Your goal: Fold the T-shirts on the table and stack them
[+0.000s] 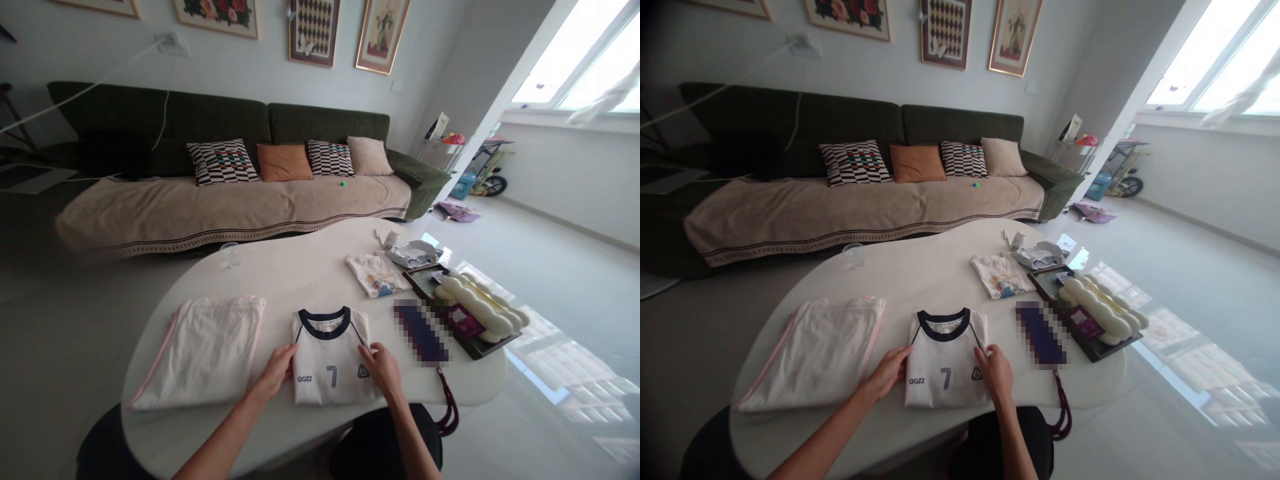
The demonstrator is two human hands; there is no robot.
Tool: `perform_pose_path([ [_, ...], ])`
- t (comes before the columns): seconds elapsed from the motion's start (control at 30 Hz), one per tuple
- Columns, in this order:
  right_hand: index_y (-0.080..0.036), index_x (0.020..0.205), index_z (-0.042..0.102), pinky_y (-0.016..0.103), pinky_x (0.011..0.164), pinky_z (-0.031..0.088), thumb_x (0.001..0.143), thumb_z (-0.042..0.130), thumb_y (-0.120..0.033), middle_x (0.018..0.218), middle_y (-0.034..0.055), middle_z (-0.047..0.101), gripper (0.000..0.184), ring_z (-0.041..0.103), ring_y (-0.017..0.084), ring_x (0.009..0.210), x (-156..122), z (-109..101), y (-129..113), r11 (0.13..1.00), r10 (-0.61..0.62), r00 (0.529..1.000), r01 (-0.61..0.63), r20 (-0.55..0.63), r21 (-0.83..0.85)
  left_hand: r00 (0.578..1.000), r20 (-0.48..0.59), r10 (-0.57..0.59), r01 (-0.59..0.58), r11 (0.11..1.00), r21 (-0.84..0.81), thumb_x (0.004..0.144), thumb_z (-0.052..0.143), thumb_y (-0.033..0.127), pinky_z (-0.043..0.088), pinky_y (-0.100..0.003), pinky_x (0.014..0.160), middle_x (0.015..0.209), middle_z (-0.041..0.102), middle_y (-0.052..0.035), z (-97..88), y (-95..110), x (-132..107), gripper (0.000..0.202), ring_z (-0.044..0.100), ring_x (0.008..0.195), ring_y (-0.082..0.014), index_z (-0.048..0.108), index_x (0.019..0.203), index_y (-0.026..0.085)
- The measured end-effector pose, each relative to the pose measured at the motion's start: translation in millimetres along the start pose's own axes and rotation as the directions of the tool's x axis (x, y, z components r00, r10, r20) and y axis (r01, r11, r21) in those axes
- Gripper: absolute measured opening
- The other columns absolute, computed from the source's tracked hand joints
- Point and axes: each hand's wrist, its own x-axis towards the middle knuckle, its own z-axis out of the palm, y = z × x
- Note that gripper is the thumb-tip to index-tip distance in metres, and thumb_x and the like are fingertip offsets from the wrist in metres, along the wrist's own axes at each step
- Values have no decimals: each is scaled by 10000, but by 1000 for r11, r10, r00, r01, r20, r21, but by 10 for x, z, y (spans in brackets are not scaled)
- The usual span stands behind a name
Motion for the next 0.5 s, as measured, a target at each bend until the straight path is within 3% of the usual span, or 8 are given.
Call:
perform_pose_path([
  [0.1, -156, 1086, 577, 387, 806, 504, 891, 566, -366, 1045, 51, 621, 287, 613, 175, 900, 102, 122, -112, 1000, 15, 997, -13, 76, -17, 1000, 8, 26, -26, 999, 24, 610, 720, 430, 451, -274, 610, 756, 718, -48, 23, 91, 86, 361, 656, 751, -219, 642, 830, 154],
  [0.2, -142, 1042, 597, 332, 722, 532, 898, 563, -357, 1002, 36, 631, 261, 626, 153, 825, 137, 92, -130, 999, -9, 986, 2, 168, 43, 998, 63, 10, -13, 999, 45, 596, 749, 356, 471, -288, 679, 846, 728, -68, 38, 176, 70, 393, 654, 804, -225, 654, 918, 152],
  [0.27, -133, 975, 606, 297, 659, 533, 883, 577, -346, 903, 20, 652, 234, 635, 142, 748, 157, 11, -123, 994, -43, 979, 22, 199, 106, 994, 104, -23, 16, 998, 63, 600, 759, 318, 481, -306, 703, 915, 725, -72, 62, 231, 34, 526, 655, 831, -232, 611, 1085, 175],
  [0.37, -164, 876, 589, 267, 553, 514, 820, 593, -326, 709, -7, 668, 172, 644, 163, 632, 224, -163, -129, 980, -91, 978, 54, 190, 190, 986, 154, -70, 57, 994, 90, 636, 750, 292, 483, -307, 691, 993, 707, -68, 160, 323, 1, 775, 651, 834, -218, 412, 1331, 232],
  [0.5, -209, 894, 568, 264, 505, 499, 732, 593, -354, 660, -18, 681, 219, 655, 194, 601, 481, -522, -207, 960, -163, 979, 129, 122, 247, 970, 236, -55, 32, 994, 103, 710, 702, 301, 468, -276, 668, 1020, 677, -52, 473, 514, 84, 829, 626, 748, -163, 262, 1412, 279],
])
